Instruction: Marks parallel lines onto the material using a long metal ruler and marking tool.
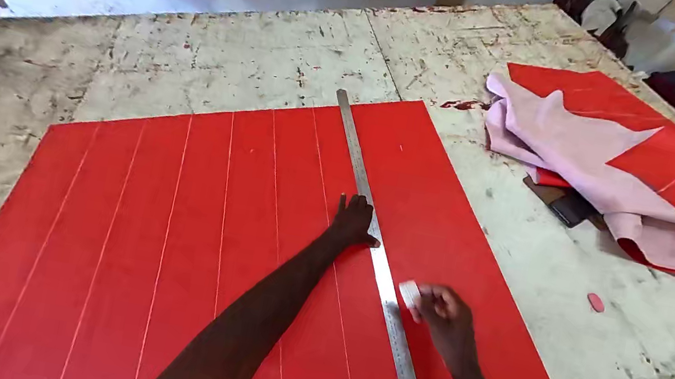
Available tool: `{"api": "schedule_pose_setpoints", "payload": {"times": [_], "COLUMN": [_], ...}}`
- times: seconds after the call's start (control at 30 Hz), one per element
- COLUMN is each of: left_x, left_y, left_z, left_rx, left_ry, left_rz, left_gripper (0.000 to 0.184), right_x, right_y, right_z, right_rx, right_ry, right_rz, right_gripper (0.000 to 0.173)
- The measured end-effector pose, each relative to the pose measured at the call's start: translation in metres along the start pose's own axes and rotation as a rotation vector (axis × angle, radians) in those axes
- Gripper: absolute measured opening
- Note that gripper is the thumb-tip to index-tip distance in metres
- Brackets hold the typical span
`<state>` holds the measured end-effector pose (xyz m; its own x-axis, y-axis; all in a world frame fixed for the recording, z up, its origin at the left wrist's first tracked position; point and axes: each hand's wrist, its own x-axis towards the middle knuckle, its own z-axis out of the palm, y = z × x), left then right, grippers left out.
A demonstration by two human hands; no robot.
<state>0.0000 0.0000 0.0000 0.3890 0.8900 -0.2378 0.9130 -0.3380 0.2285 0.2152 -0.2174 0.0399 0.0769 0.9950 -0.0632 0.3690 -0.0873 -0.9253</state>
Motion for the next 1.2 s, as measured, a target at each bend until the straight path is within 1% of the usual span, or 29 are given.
{"api": "schedule_pose_setpoints", "payload": {"times": [0.07,0.13,0.17,0.23,0.33,0.4,0.5,0.57,0.63,0.73,0.8,0.93,1.07,1.2], "left_x": [0.000,-0.001,-0.002,-0.002,0.000,-0.002,-0.013,-0.010,-0.004,0.001,0.004,0.006,0.005,0.003], "left_y": [0.001,0.000,-0.001,-0.002,-0.005,-0.007,-0.006,-0.007,-0.009,-0.012,-0.013,-0.013,-0.013,-0.015], "left_z": [0.003,0.006,0.006,0.006,0.004,0.004,-0.008,-0.003,0.003,0.008,0.007,0.002,0.004,0.002], "left_rx": [0.005,-0.007,-0.013,-0.015,-0.029,-0.037,-0.060,-0.074,-0.081,-0.092,-0.102,-0.092,-0.067,-0.085], "left_ry": [-0.013,-0.009,-0.003,0.001,-0.001,0.016,0.000,0.012,0.025,0.028,-0.026,-0.119,-0.102,-0.105], "left_rz": [-0.033,-0.041,-0.040,-0.030,-0.006,0.020,0.047,0.049,0.055,0.078,0.088,0.090,0.113,0.128], "left_gripper": [0.103,0.105,0.105,0.106,0.107,0.106,0.099,0.100,0.103,0.111,0.113,0.108,0.103,0.103], "right_x": [0.076,0.145,0.172,0.209,0.231,0.230,0.228,0.236,0.255,0.302,0.342,0.427,0.496,0.552], "right_y": [0.000,0.003,0.004,0.002,0.006,0.007,0.003,-0.003,-0.010,-0.021,-0.029,-0.043,-0.057,-0.070], "right_z": [0.029,0.057,0.070,0.087,0.098,0.099,0.101,0.105,0.113,0.128,0.141,0.167,0.189,0.205], "right_rx": [-0.076,-0.150,-0.190,-0.290,-0.408,-0.450,-0.496,-0.550,-0.595,-0.616,-0.637,-0.687,-0.735,-0.746], "right_ry": [0.007,0.019,0.038,0.055,0.038,0.014,0.002,-0.002,-0.003,-0.007,-0.012,-0.008,-0.013,0.004], "right_rz": [-0.038,-0.048,-0.056,-0.046,-0.058,-0.099,-0.151,-0.177,-0.168,-0.177,-0.189,-0.219,-0.255,-0.263], "right_gripper": [0.032,0.036,0.036,0.033,0.029,0.026,0.024,0.025,0.030,0.037,0.038,0.042,0.043,0.044]}}
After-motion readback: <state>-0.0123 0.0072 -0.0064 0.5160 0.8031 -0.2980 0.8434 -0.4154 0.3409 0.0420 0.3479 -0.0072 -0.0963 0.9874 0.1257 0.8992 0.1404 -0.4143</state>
